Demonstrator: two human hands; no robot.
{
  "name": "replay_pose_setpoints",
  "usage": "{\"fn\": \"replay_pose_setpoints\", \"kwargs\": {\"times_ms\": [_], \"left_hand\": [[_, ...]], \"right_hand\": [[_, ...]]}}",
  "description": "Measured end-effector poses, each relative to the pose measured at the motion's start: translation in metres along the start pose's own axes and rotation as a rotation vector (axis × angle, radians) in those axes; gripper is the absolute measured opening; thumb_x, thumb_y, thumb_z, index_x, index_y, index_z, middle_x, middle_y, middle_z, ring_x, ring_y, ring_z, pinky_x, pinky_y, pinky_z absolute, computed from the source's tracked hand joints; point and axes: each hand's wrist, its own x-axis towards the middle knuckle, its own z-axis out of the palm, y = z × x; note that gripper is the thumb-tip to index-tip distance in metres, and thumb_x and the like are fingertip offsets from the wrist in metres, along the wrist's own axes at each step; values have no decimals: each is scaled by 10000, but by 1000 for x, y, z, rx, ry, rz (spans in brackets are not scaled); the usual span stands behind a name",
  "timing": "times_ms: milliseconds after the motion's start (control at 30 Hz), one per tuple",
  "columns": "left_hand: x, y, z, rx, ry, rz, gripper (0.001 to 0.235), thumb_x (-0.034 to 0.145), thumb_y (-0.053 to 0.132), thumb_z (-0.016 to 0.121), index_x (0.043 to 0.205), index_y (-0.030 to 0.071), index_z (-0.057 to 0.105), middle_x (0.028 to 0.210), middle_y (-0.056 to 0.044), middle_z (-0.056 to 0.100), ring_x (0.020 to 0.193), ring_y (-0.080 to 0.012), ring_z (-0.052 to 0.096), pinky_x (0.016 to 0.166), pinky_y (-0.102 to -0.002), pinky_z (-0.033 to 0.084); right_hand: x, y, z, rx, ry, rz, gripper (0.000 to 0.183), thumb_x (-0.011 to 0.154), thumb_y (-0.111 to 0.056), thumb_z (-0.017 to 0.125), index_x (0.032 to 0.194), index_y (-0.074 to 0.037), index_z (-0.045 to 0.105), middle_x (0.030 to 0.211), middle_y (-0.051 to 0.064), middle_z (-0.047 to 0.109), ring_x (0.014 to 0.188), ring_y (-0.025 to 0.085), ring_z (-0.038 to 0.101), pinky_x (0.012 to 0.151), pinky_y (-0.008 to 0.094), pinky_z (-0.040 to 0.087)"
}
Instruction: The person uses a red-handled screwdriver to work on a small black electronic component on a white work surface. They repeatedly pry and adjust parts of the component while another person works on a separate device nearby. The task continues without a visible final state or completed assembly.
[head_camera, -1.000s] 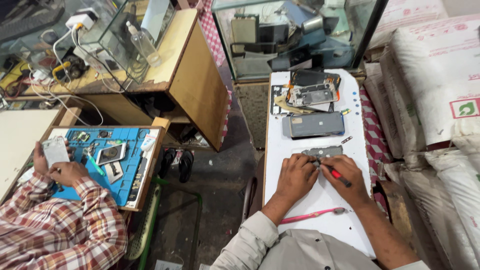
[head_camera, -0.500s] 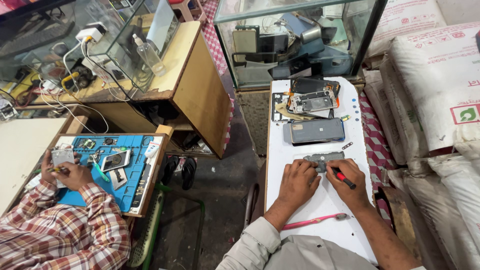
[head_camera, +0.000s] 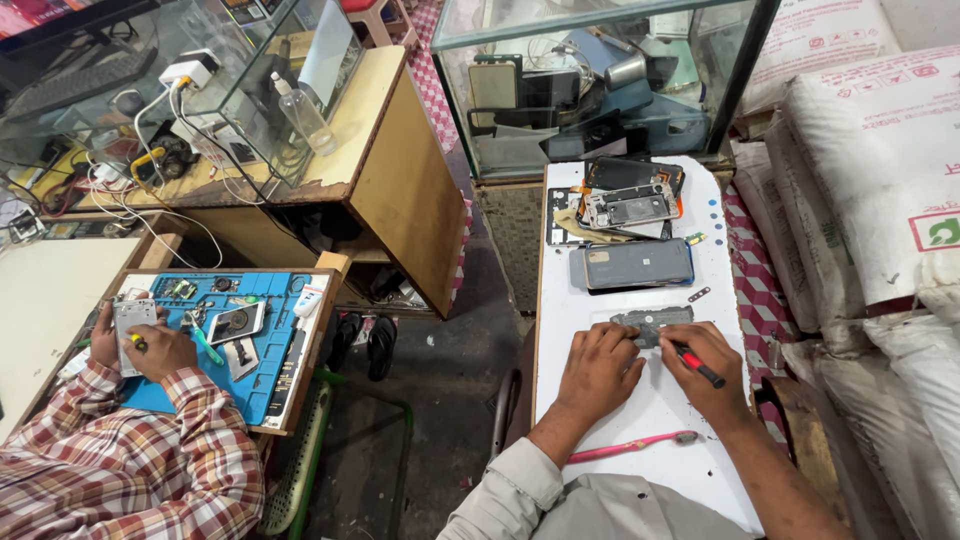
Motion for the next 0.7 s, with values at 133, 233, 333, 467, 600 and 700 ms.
{"fn": "replay_pose_setpoints", "kwargs": {"times_ms": [133, 233, 333, 467, 600, 700], "left_hand": [[0, 0, 0, 3, 21, 8, 157, 890, 167, 757, 1001, 73, 699, 1269, -24, 671, 1263, -225, 556, 1032, -412, 398], [0, 0, 1, -1, 26, 10, 148, 890, 167, 751, 990, 72, 698, 1269, -22, 674, 1263, -225, 559, 1031, -414, 398], [0, -1, 2, 4, -1, -6, 135, 902, 171, 749, 982, 72, 703, 1269, -27, 673, 1255, -228, 560, 1042, -417, 401], [-1, 1, 5, 39, 50, 35, 128, 900, 164, 745, 978, 67, 716, 1285, -32, 679, 1276, -228, 563, 1056, -415, 404], [-1, 0, 8, 44, 43, 23, 103, 909, 160, 742, 957, 70, 732, 1276, -25, 691, 1275, -218, 568, 1047, -407, 403], [-1, -1, 8, 28, 48, 19, 102, 903, 159, 744, 951, 69, 739, 1265, -17, 697, 1271, -214, 571, 1040, -405, 405]], "right_hand": [[1, 0, 2, -73, -76, 3, 181, 790, -35, 763, 960, -40, 699, 962, 67, 736, 955, 239, 680, 858, 370, 494], [-1, 3, 3, -115, -74, 31, 184, 801, -50, 764, 971, -61, 695, 966, 47, 732, 961, 223, 670, 870, 371, 450], [-5, 6, 5, -131, -63, 21, 190, 804, -60, 763, 978, -65, 688, 973, 45, 727, 967, 218, 666, 882, 373, 440], [-6, 11, 8, -129, -54, 29, 157, 831, -57, 752, 969, -66, 677, 974, 44, 728, 969, 216, 670, 901, 382, 443], [-9, 14, 10, -120, -53, 55, 138, 843, -59, 749, 950, -61, 662, 982, 55, 727, 965, 217, 671, 913, 389, 447], [-10, 15, 13, -124, -38, 64, 139, 841, -54, 748, 946, -59, 657, 977, 60, 727, 960, 223, 669, 911, 397, 450]]}}
